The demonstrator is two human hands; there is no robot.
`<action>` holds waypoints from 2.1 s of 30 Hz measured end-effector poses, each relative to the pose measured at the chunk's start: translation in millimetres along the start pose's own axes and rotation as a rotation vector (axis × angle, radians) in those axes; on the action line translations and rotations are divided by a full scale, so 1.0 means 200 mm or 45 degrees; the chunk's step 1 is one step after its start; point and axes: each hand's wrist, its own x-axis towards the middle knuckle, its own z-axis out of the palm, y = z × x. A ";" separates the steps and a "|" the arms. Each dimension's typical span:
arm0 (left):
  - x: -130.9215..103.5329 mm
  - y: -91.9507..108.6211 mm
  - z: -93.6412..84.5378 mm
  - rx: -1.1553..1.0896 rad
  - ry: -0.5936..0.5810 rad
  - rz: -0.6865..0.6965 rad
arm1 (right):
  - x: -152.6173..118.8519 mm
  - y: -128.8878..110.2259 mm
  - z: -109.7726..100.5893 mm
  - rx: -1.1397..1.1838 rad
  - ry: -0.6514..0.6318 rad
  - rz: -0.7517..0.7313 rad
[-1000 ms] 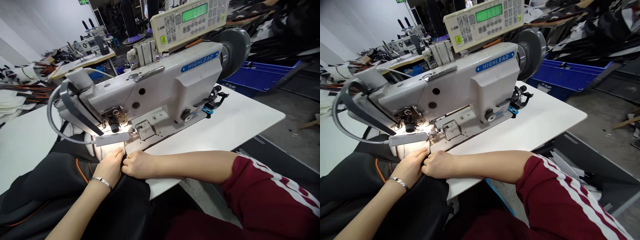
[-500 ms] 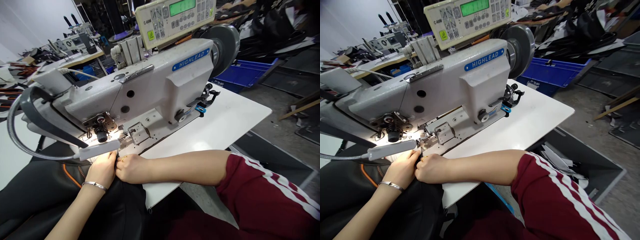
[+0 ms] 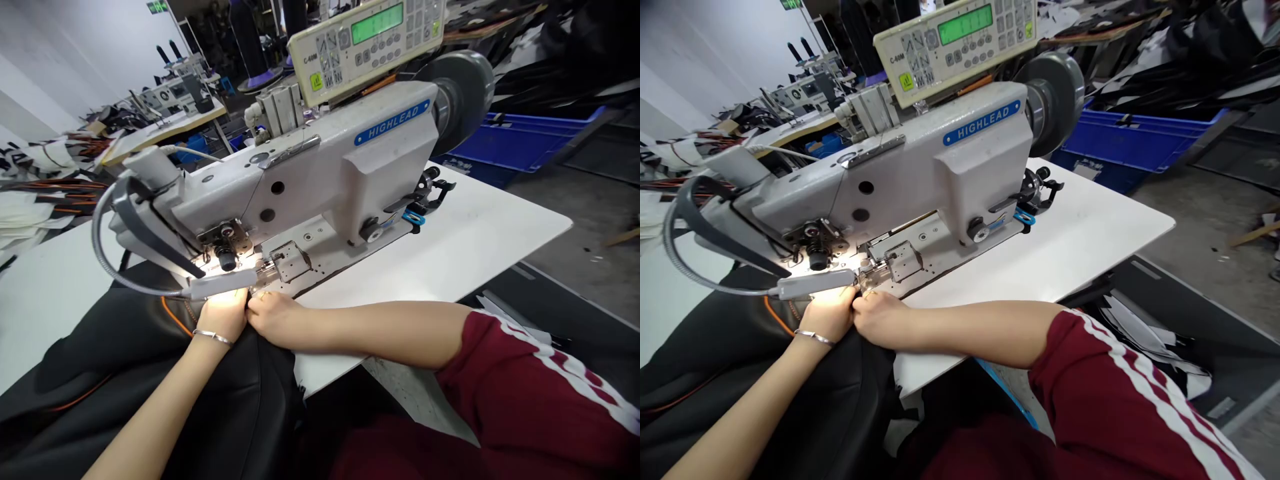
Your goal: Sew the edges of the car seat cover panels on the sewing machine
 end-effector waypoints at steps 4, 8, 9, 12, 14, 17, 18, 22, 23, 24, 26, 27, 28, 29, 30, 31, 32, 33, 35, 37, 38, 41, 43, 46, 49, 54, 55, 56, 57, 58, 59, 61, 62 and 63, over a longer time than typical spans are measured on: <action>-0.07 -0.21 -0.21 0.211 0.020 -0.091 | -0.03 -0.02 -0.10 0.424 -0.206 0.117; -0.21 -0.38 -0.41 0.181 -0.373 -0.215 | -0.05 -0.04 -0.17 1.007 -0.333 0.353; -0.26 -0.35 -0.43 0.097 -0.475 -0.139 | -0.06 -0.05 -0.17 1.042 -0.368 0.392; -0.39 -0.13 -0.38 -0.082 -0.509 0.068 | -0.09 -0.09 -0.17 0.870 -0.446 0.297; -0.45 0.03 -0.28 -0.113 -0.392 0.137 | -0.12 -0.12 -0.16 0.620 -0.393 0.206; -0.48 0.12 -0.17 -0.237 -0.308 0.081 | -0.16 -0.15 -0.14 0.299 -0.292 0.135; -0.48 0.11 -0.16 -0.282 -0.338 0.056 | -0.17 -0.15 -0.13 0.237 -0.293 0.103; -0.40 0.09 -0.27 -0.302 -0.622 0.040 | -0.17 -0.16 -0.13 0.131 -0.364 0.041; -0.38 0.09 -0.30 -0.284 -0.681 0.042 | -0.17 -0.16 -0.13 0.128 -0.372 0.042; -0.37 0.10 -0.31 -0.272 -0.715 0.037 | -0.16 -0.16 -0.14 0.127 -0.376 0.042; -0.37 0.12 -0.30 -0.267 -0.709 0.037 | -0.16 -0.15 -0.14 0.128 -0.380 0.038; -0.38 0.12 -0.27 -0.257 -0.665 0.038 | -0.16 -0.15 -0.15 0.125 -0.377 0.034; -0.41 0.11 -0.24 -0.235 -0.606 0.036 | -0.16 -0.15 -0.14 0.120 -0.372 0.031; -0.43 0.10 -0.20 -0.202 -0.543 0.029 | -0.16 -0.15 -0.14 0.115 -0.366 0.029; -0.46 0.09 -0.16 -0.172 -0.490 0.020 | -0.16 -0.15 -0.14 0.112 -0.361 0.025; -0.49 0.07 -0.13 -0.157 -0.459 0.007 | -0.16 -0.15 -0.14 0.113 -0.360 0.022; -0.50 0.05 -0.12 -0.162 -0.460 -0.012 | -0.16 -0.15 -0.13 0.116 -0.362 0.024; -0.51 0.03 -0.13 -0.183 -0.498 -0.026 | -0.16 -0.16 -0.13 0.121 -0.365 0.028; -0.49 0.01 -0.19 -0.216 -0.597 -0.038 | -0.16 -0.16 -0.12 0.126 -0.369 0.038; -0.44 0.03 -0.27 -0.199 -0.623 -0.041 | -0.16 -0.16 -0.12 0.115 -0.363 0.041; -0.41 0.05 -0.31 -0.197 -0.618 -0.031 | -0.16 -0.16 -0.12 0.108 -0.358 0.035; -0.34 0.11 -0.35 -0.249 -0.621 0.025 | -0.17 -0.15 -0.13 0.101 -0.363 0.018; -0.33 0.12 -0.31 -0.304 -0.621 0.052 | -0.17 -0.15 -0.14 0.105 -0.374 -0.002; -0.36 0.09 -0.22 -0.418 -0.563 0.051 | -0.17 -0.15 -0.15 0.107 -0.394 -0.017; -0.38 0.04 -0.17 -0.530 -0.517 0.047 | -0.16 -0.14 -0.16 0.126 -0.430 -0.007; -0.34 0.01 -0.16 -0.596 -0.503 0.046 | -0.14 -0.13 -0.14 0.087 -0.356 0.017; -0.33 0.01 -0.16 -0.595 -0.502 0.045 | -0.14 -0.12 -0.14 0.081 -0.331 0.022; -0.31 0.01 -0.16 -0.586 -0.498 0.041 | -0.14 -0.12 -0.13 0.077 -0.308 0.025; -0.30 0.01 -0.16 -0.571 -0.494 0.036 | -0.13 -0.12 -0.13 0.071 -0.293 0.029; -0.29 0.01 -0.16 -0.550 -0.493 0.027 | -0.13 -0.12 -0.13 0.064 -0.285 0.032; -0.28 0.02 -0.16 -0.526 -0.492 0.015 | -0.13 -0.12 -0.13 0.055 -0.282 0.035; -0.26 0.02 -0.16 -0.488 -0.476 -0.007 | -0.12 -0.11 -0.14 0.038 -0.289 0.043; -0.25 0.02 -0.15 -0.479 -0.463 -0.014 | -0.11 -0.11 -0.14 0.031 -0.294 0.046; -0.24 0.02 -0.15 -0.476 -0.447 -0.015 | -0.11 -0.11 -0.14 0.025 -0.297 0.048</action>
